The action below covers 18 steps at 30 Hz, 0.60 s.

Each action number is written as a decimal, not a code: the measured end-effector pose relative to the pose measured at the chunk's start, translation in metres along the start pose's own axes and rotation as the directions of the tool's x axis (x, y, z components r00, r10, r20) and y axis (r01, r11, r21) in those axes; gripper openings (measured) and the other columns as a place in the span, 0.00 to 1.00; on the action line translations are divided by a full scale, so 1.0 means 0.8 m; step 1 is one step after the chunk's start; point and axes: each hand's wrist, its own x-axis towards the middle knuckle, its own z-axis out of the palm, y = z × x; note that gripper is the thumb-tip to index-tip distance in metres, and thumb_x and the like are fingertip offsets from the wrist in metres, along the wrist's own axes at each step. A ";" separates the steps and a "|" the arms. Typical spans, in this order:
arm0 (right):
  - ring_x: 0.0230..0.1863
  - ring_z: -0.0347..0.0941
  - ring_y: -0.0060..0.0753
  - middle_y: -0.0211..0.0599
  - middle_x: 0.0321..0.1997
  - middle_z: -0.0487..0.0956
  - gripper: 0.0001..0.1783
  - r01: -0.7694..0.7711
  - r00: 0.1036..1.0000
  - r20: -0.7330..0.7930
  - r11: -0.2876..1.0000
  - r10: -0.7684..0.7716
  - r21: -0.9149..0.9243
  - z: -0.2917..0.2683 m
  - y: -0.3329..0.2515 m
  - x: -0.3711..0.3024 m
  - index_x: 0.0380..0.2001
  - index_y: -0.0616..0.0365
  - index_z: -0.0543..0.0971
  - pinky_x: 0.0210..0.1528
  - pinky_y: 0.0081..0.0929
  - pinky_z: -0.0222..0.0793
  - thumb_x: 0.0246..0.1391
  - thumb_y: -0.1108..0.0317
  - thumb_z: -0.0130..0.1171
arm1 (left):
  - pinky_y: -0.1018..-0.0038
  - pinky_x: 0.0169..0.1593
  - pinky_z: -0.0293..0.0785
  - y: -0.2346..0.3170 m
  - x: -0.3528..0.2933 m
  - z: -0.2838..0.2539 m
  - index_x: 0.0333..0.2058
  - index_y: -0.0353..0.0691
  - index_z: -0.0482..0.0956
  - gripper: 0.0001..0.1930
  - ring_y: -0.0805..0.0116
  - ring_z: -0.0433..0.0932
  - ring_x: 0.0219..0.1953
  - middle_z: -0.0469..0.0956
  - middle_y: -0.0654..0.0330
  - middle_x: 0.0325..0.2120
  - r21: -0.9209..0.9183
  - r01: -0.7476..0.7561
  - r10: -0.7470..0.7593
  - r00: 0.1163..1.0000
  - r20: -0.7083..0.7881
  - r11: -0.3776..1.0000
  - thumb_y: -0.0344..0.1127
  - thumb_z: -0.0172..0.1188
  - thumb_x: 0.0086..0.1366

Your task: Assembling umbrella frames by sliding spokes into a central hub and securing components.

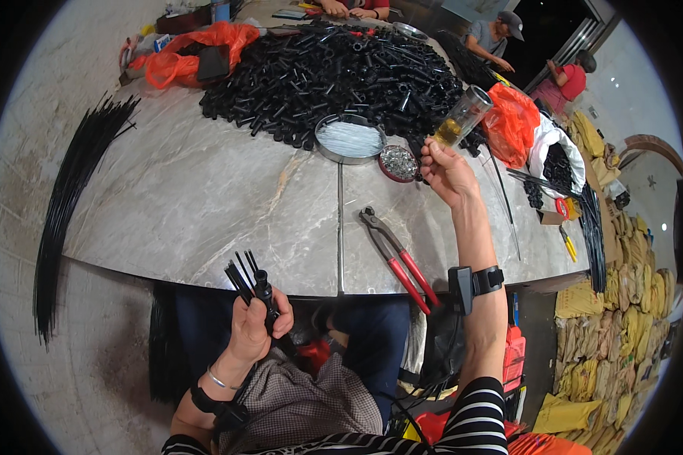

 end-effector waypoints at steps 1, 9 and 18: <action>0.29 0.65 0.19 0.28 0.32 0.74 0.10 0.005 1.000 -0.002 1.000 -0.005 -0.001 -0.002 -0.001 -0.004 0.40 0.60 0.75 0.35 0.18 0.64 0.58 0.67 0.56 | 0.79 0.20 0.56 0.000 -0.001 0.001 0.30 0.36 0.67 0.28 0.78 0.60 0.14 0.63 0.65 0.13 0.002 0.011 -0.011 1.000 -0.001 1.000 0.62 0.46 0.63; 0.34 0.71 0.23 0.32 0.33 0.75 0.09 -0.028 0.972 0.233 0.973 -0.027 0.228 0.034 0.015 -0.077 0.39 0.61 0.74 0.38 0.23 0.70 0.57 0.68 0.56 | 0.81 0.19 0.56 0.001 -0.017 0.005 0.30 0.37 0.67 0.28 0.78 0.60 0.14 0.62 0.65 0.13 0.026 -0.010 0.011 0.999 -0.044 1.000 0.62 0.46 0.63; 0.30 0.75 0.26 0.41 0.32 0.79 0.13 0.039 0.958 0.273 0.981 -0.090 0.188 0.122 0.108 -0.244 0.42 0.65 0.75 0.36 0.22 0.72 0.51 0.78 0.60 | 0.83 0.21 0.59 0.006 -0.018 0.031 0.33 0.30 0.71 0.17 0.80 0.61 0.17 0.66 0.64 0.16 -0.091 0.012 -0.013 1.000 -0.003 0.996 0.41 0.44 0.70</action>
